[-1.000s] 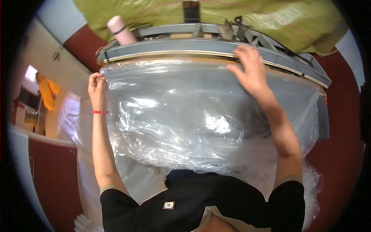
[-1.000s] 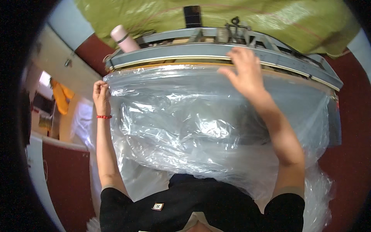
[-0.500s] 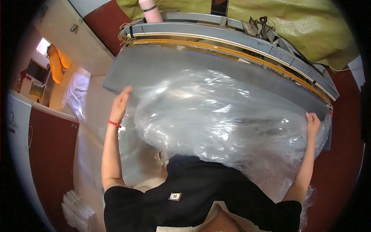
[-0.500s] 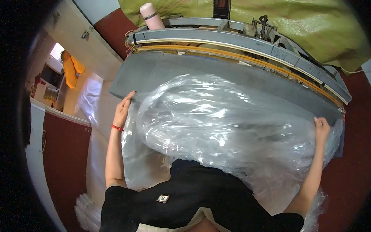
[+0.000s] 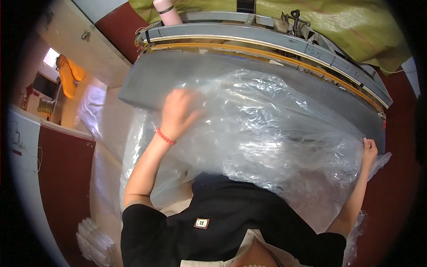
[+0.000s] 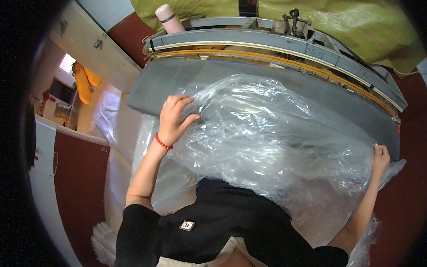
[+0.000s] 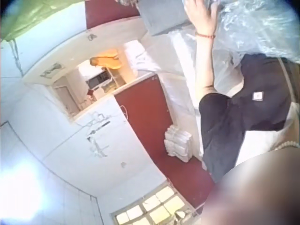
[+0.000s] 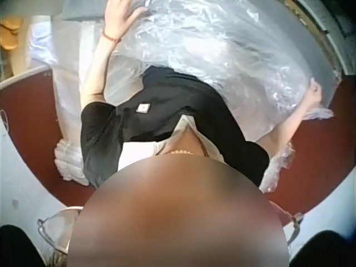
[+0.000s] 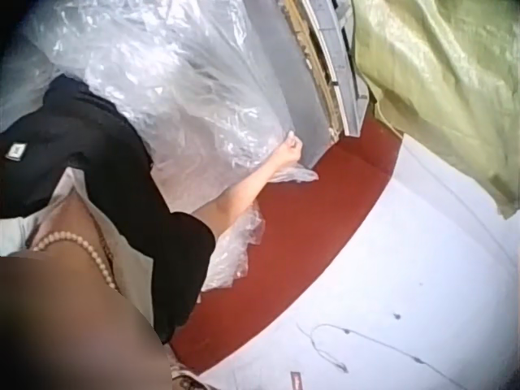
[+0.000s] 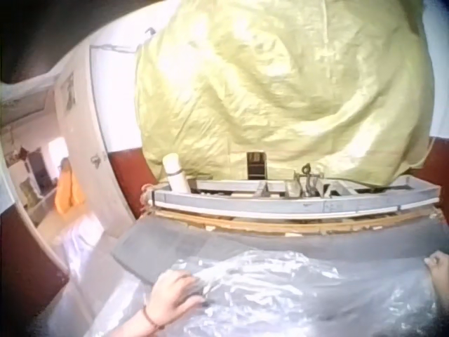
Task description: The person smooths large clear plastic sheets by hand on a manufacturing machine.
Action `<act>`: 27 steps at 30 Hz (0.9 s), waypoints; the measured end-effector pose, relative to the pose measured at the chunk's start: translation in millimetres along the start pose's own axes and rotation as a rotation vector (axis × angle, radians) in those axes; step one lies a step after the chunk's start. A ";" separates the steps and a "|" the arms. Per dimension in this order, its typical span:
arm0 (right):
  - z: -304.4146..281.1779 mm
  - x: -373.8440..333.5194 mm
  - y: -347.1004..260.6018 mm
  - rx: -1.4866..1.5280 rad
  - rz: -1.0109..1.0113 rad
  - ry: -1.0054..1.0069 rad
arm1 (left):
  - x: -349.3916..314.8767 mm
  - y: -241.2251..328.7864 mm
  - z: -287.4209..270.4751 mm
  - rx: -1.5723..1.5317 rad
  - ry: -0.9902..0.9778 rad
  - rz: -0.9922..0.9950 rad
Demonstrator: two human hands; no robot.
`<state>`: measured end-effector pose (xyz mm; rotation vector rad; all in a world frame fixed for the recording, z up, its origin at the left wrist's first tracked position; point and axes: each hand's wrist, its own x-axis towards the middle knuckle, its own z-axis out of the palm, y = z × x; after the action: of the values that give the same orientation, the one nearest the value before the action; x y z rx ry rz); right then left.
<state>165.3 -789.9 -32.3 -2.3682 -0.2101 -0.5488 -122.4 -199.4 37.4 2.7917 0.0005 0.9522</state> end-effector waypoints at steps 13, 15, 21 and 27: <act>-1.5 -2.9 6.7 -0.045 0.032 0.035 | 85.3 -59.7 37.5 -1.277 -0.249 -0.903; 3.0 -1.3 4.5 0.011 0.024 0.034 | 89.5 -90.6 63.4 -0.985 -0.268 -0.793; -14.3 -8.5 12.9 0.013 0.033 -0.014 | 96.3 -112.0 120.1 0.068 -0.213 -0.060; -36.8 -27.3 18.6 0.065 0.134 -0.035 | 101.6 -89.6 125.4 0.030 -0.084 -0.319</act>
<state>134.1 -828.3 -30.5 -2.3097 -0.0829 -0.4311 39.6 -127.7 -14.5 2.7411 0.4364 0.7611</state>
